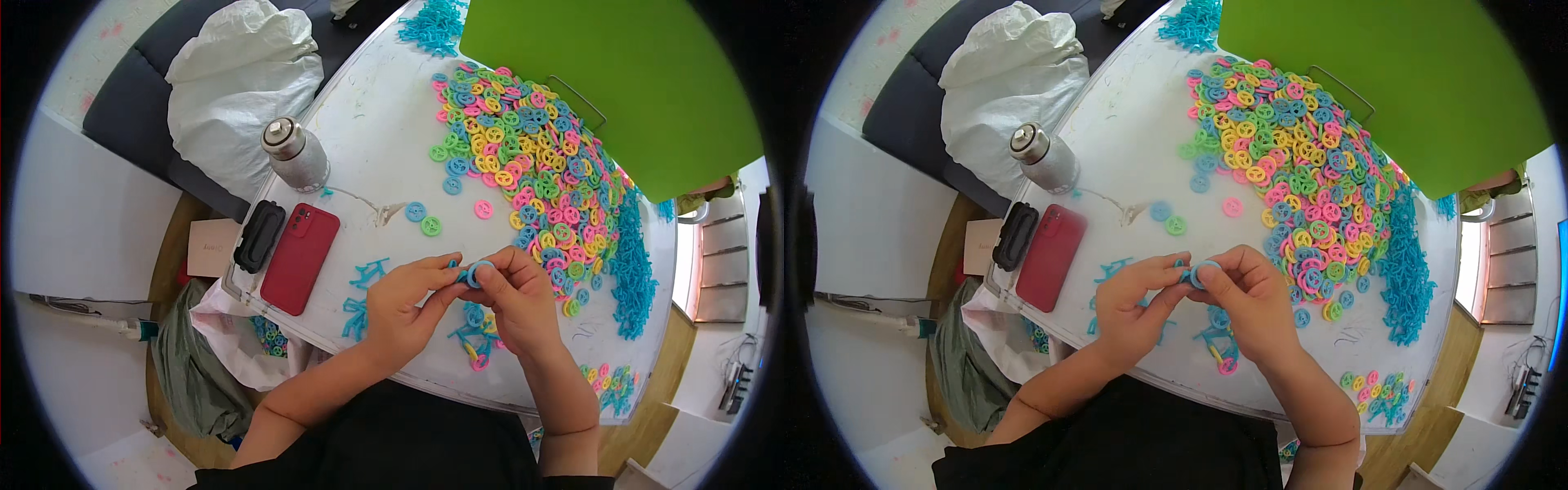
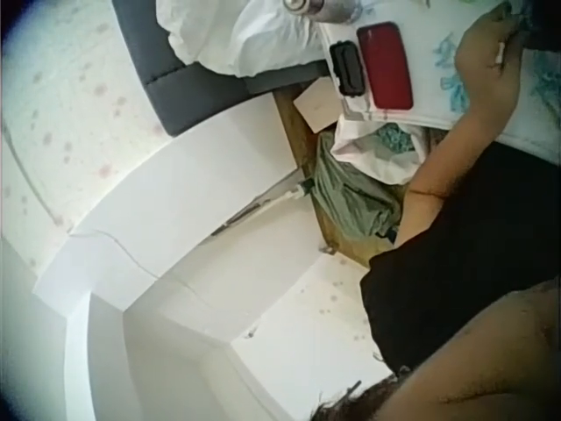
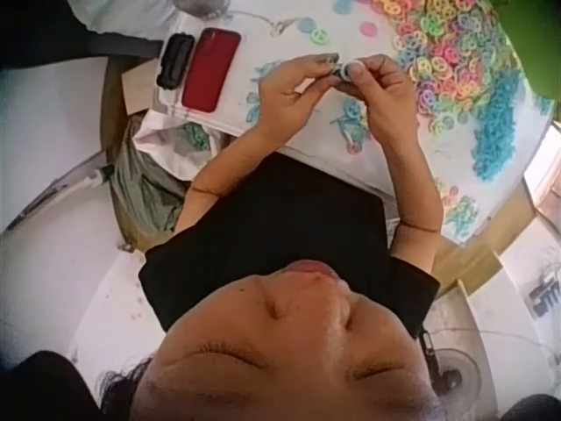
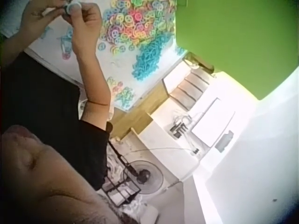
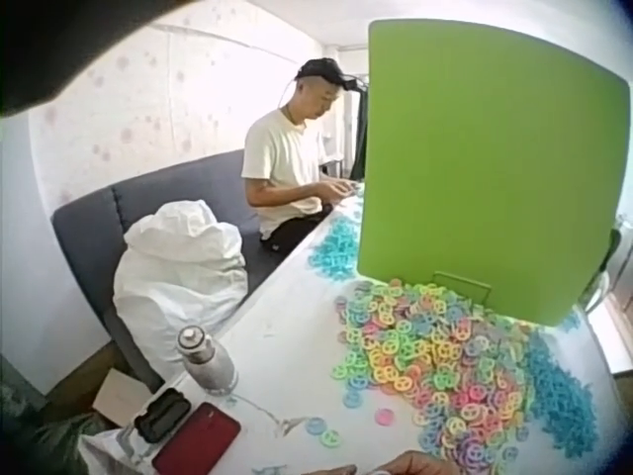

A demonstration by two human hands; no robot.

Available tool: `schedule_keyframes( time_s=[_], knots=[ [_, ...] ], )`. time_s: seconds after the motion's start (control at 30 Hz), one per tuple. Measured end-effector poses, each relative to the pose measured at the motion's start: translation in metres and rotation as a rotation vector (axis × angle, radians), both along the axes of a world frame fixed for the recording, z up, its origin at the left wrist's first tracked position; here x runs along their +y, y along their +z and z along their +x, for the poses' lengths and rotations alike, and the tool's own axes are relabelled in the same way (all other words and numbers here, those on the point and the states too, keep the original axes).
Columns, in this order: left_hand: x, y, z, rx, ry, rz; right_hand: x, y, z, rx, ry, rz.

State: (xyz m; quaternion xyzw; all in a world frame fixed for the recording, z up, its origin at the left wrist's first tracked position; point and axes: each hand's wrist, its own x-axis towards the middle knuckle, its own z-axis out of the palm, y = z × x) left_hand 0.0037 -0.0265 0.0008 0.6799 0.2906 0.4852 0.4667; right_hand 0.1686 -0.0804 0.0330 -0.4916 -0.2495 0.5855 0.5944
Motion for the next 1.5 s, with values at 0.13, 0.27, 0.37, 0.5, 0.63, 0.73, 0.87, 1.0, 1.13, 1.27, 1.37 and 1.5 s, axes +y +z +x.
schedule_keyframes(
  time_s=[0.13,0.27,0.37,0.5,0.63,0.73,0.87,1.0,1.13,1.27,1.37,1.5],
  knots=[
    [-0.002,0.002,-0.001,0.207,0.106,0.362,-0.002,-0.004,-0.003,-0.024,-0.027,-0.04],
    [-0.005,0.006,-0.001,0.336,0.112,0.369,-0.003,0.001,-0.001,-0.241,0.011,-0.014],
    [-0.005,0.014,-0.008,0.382,0.01,0.204,-0.006,0.002,0.0,-0.405,0.041,0.078],
    [0.002,0.02,-0.013,0.324,-0.021,0.133,-0.012,-0.003,0.012,-0.502,0.21,0.159],
    [0.003,0.019,-0.017,0.372,-0.083,0.007,-0.014,0.013,0.016,-0.685,0.259,0.272],
    [0.002,0.02,-0.018,0.374,-0.123,-0.041,-0.012,0.018,0.027,-0.796,0.388,0.262],
    [-0.001,0.021,-0.016,0.304,-0.144,-0.29,-0.006,0.02,0.027,-1.138,0.423,0.426],
    [-0.003,0.02,-0.015,0.34,-0.086,-0.113,-0.013,0.025,0.017,-0.627,0.362,0.01],
    [-0.014,0.012,-0.015,0.443,0.006,0.188,-0.01,0.018,0.018,-0.309,0.352,-0.149],
    [-0.008,0.013,-0.024,0.403,-0.039,0.247,-0.01,0.01,0.011,-0.425,0.354,-0.063],
    [-0.003,0.028,-0.038,0.27,-0.241,0.408,-0.004,0.009,0.019,-0.235,0.406,-0.132],
    [0.002,0.014,-0.061,0.33,-0.294,0.574,0.025,0.008,0.018,-0.085,0.662,-0.268]
  ],
)
